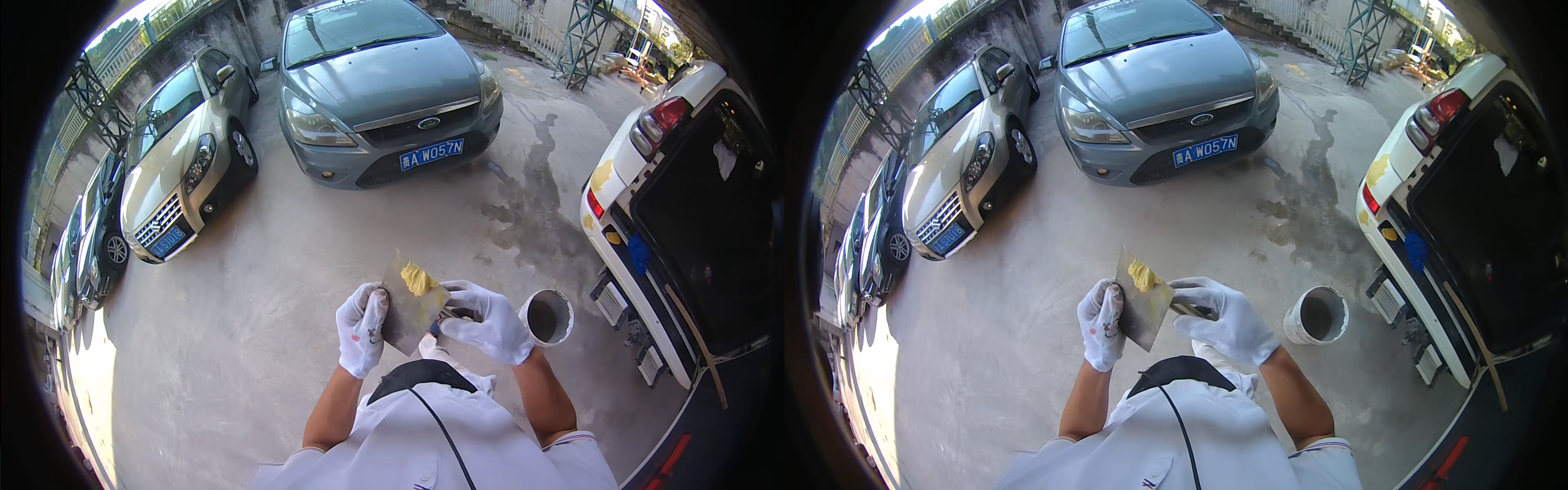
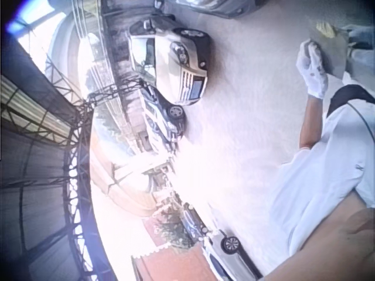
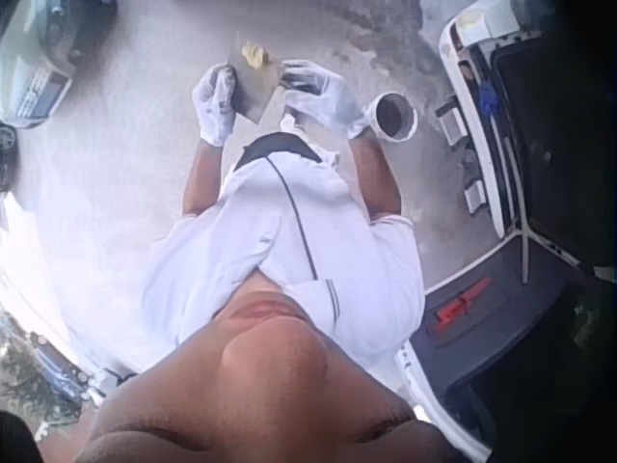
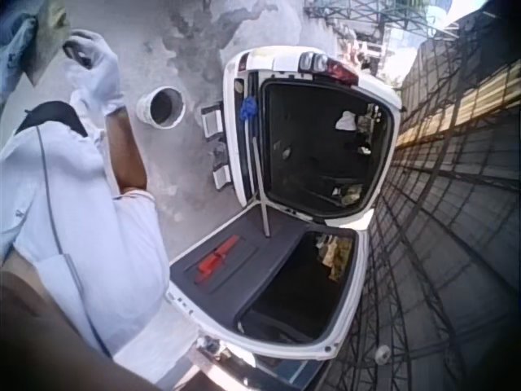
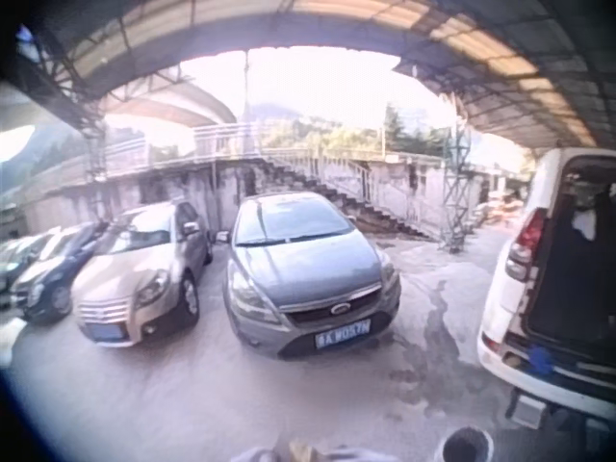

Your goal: The person mixes a yellow filler with a hardener on a metal plate using a putty knife, then applies the mixture to the rear bumper of a white car. The person smooths the filler over the surface and uses a yellow sponge to blend the edges.

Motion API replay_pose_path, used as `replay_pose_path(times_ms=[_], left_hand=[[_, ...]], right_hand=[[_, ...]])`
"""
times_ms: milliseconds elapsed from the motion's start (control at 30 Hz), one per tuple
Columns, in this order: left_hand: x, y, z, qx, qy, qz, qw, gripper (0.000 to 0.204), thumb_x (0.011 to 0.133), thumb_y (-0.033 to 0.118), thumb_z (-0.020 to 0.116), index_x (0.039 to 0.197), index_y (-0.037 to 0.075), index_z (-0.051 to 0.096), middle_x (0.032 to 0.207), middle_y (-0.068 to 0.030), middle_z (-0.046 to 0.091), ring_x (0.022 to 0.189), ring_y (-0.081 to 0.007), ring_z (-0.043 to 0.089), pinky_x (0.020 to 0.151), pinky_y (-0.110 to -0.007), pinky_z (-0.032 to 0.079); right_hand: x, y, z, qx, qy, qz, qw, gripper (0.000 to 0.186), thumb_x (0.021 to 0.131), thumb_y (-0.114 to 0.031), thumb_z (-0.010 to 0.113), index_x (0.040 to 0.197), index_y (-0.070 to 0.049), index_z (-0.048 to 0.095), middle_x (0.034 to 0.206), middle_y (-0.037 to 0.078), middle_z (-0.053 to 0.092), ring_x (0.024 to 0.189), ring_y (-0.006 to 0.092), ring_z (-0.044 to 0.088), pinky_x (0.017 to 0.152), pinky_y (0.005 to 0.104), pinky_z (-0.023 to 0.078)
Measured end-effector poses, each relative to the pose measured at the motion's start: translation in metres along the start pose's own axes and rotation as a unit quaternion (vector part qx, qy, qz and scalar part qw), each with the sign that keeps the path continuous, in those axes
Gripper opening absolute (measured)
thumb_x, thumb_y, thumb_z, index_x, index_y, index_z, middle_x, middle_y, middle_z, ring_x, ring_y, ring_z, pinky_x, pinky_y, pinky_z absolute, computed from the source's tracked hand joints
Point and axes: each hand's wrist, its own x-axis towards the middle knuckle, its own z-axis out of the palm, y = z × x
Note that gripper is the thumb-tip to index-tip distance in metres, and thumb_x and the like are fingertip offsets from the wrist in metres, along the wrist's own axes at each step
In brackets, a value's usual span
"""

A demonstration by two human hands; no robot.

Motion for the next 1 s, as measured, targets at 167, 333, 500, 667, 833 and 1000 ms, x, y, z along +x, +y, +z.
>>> replay_pose_path(times_ms=[167,333,500,667,833,1000], left_hand=[[0.147,0.009,0.002,0.139,0.012,0.042,0.989,0.018,0.108,0.013,0.063,0.105,-0.003,0.072,0.082,0.0057,0.06,0.076,-0.003,0.048,0.067,-0.022,0.041],[0.279,-0.015,0.007,0.056,0.021,0.048,0.997,0.026,0.11,0.024,0.061,0.102,0.0,0.069,0.079,0.0048,0.059,0.072,-0.0028,0.048,0.064,-0.022,0.04],[0.411,-0.087,0.03,-0.27,-0.062,-0.159,0.948,0.035,0.108,0.043,0.06,0.102,0.008,0.062,0.085,0.0003,0.06,0.074,-0.0109,0.06,0.063,-0.028,0.049],[0.534,-0.133,0.081,-0.275,-0.079,-0.186,0.94,0.04,0.108,0.041,0.06,0.127,0.006,0.063,0.107,-0.0092,0.071,0.099,-0.0201,0.073,0.086,-0.033,0.063],[0.701,-0.134,0.125,-0.209,-0.328,-0.182,0.903,0.042,0.107,0.046,0.065,0.095,0.007,0.059,0.07,0.002,0.055,0.05,-0.0062,0.045,0.046,-0.024,0.033],[0.8,-0.139,0.199,-0.009,-0.314,-0.076,0.946,0.037,0.113,0.032,0.057,0.087,0.005,0.058,0.073,0.0054,0.043,0.07,-0.0048,0.039,0.062,-0.026,0.033]], right_hand=[[0.154,-0.02,-0.072,0.266,0.039,-0.025,0.963,0.052,0.094,0.005,0.07,0.145,0.007,0.061,0.139,0.013,0.068,0.122,0.0192,0.068,0.105,0.0311,0.056],[0.254,-0.024,-0.114,0.147,0.026,-0.019,0.989,0.051,0.09,-0.002,0.078,0.139,0.008,0.066,0.141,0.011,0.065,0.114,0.0166,0.071,0.098,0.0287,0.059],[0.336,-0.037,-0.138,-0.17,0.085,-0.252,0.949,0.051,0.081,-0.021,0.091,0.13,-0.015,0.078,0.141,0.02,0.061,0.12,0.0372,0.068,0.103,0.0425,0.055],[0.458,-0.022,-0.187,-0.199,0.278,-0.194,0.919,0.046,0.083,-0.016,0.086,0.127,-0.007,0.076,0.13,0.016,0.065,0.116,0.0289,0.068,0.098,0.0399,0.058],[0.56,-0.011,-0.299,0.305,0.352,-0.109,0.878,0.033,0.108,-0.017,0.062,0.135,0.002,0.066,0.135,0.017,0.067,0.117,0.0261,0.071,0.106,0.0369,0.055],[0.589,-0.012,-0.38,0.633,0.051,-0.159,0.756,0.039,0.117,-0.032,0.043,0.126,-0.002,0.066,0.087,0.014,0.077,0.061,0.0251,0.072,0.055,0.0397,0.056]])
